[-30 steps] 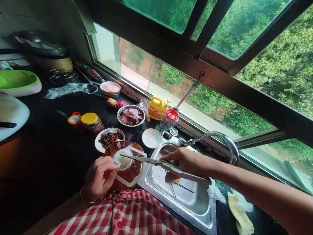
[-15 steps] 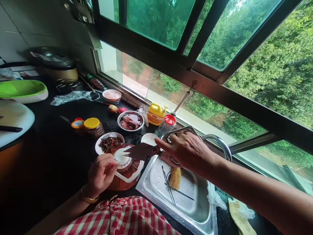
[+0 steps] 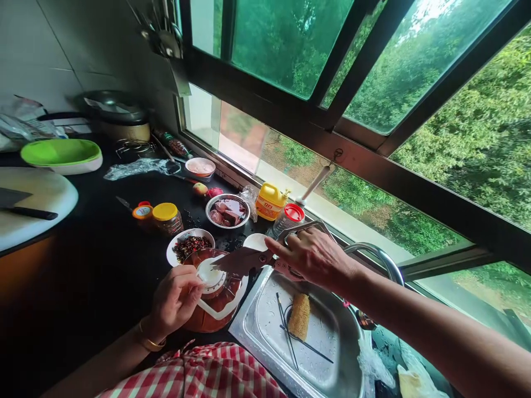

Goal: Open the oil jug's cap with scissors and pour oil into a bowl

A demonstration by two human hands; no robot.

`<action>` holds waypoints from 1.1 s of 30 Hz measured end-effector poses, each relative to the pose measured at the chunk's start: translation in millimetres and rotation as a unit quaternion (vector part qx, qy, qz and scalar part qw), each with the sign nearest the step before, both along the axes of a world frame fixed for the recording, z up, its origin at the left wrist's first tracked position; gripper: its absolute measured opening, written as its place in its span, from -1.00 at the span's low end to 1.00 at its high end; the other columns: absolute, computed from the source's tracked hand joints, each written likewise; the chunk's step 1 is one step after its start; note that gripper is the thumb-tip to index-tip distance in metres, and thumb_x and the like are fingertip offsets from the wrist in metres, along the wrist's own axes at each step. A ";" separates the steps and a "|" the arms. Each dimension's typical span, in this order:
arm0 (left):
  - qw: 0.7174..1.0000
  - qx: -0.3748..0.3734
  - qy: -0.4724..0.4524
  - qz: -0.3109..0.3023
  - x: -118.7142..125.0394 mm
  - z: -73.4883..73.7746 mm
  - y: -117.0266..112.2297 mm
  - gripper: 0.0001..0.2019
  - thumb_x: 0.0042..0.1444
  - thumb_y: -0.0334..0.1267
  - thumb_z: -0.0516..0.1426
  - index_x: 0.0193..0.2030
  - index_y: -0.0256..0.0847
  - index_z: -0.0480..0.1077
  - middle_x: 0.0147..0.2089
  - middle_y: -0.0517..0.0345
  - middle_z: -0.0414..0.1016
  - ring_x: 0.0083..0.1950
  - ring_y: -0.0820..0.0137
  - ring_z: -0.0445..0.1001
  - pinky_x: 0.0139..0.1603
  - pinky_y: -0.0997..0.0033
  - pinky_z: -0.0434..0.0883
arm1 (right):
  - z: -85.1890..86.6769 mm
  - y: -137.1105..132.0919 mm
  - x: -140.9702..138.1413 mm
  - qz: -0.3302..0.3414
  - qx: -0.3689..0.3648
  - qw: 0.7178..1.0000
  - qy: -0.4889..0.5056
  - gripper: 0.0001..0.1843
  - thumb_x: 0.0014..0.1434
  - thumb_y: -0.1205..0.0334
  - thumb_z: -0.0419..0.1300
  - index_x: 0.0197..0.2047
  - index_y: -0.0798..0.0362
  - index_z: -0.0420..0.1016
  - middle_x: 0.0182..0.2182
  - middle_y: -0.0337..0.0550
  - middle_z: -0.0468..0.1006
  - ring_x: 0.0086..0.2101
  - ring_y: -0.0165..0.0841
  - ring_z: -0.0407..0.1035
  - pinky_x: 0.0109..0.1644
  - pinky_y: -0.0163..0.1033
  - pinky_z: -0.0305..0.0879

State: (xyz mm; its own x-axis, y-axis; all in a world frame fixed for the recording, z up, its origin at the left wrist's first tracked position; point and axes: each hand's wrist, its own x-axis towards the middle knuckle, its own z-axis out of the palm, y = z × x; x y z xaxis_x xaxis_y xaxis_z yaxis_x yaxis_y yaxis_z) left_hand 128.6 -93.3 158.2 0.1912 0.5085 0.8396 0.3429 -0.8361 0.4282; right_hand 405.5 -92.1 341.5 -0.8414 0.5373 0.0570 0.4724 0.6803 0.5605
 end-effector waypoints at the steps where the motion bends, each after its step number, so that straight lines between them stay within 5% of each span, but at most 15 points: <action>1: 1.000 -0.001 0.000 0.000 0.0 0.4 -0.1 -0.84 0.10 -0.53 0.08 -0.21 -0.26 0.27 -0.25 0.09 0.34 -0.18 0.42 0.37 -0.12 0.44 0.38 | -2.2 1.5 0.9 0.011 0.003 1.000 0.005 -0.56 0.25 0.44 -0.01 0.20 0.18 0.17 -0.57 -0.27 0.36 -0.56 -0.46 0.16 -0.48 -0.26 -0.12; 10: 1.000 -0.019 0.006 0.004 -0.5 -1.6 0.4 -0.84 0.09 -0.53 0.07 -0.21 -0.26 0.28 -0.24 0.08 0.33 -0.19 0.43 0.38 -0.15 0.46 0.39 | -8.4 17.5 9.1 0.063 0.017 0.998 0.005 -0.59 0.23 0.44 0.03 0.15 0.27 0.17 -0.63 -0.34 0.28 -0.62 -0.48 0.10 -0.52 -0.24 -0.18; 18: 1.000 -0.021 0.009 0.003 -1.0 -2.2 -1.7 -0.83 0.09 -0.53 0.08 -0.20 -0.24 0.29 -0.26 0.07 0.34 -0.23 0.42 0.38 -0.19 0.43 0.39 | -24.8 42.3 23.3 0.105 0.017 0.994 0.018 -0.53 0.25 0.22 0.08 0.17 0.23 0.16 -0.61 -0.34 0.29 -0.59 -0.47 0.12 -0.50 -0.23 -0.15; 33: 1.000 -0.013 0.006 0.004 0.3 1.2 -2.2 -0.81 0.07 -0.53 0.07 -0.19 -0.23 0.27 -0.28 0.07 0.35 -0.22 0.41 0.37 -0.20 0.43 0.41 | -9.3 78.9 12.6 0.196 -0.010 0.980 0.017 -0.69 0.30 0.23 -0.01 0.04 0.16 0.34 -0.57 -0.30 0.33 -0.56 -0.49 0.13 -0.45 -0.28 0.00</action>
State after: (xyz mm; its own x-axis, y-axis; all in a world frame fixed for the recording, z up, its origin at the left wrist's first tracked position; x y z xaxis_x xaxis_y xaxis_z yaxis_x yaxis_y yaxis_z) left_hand 129.0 -95.5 159.4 0.1975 0.5324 0.8232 0.3554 -0.8214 0.4460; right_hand 418.1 -13.2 332.3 -0.9813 0.1744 0.0813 0.1906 0.8235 0.5343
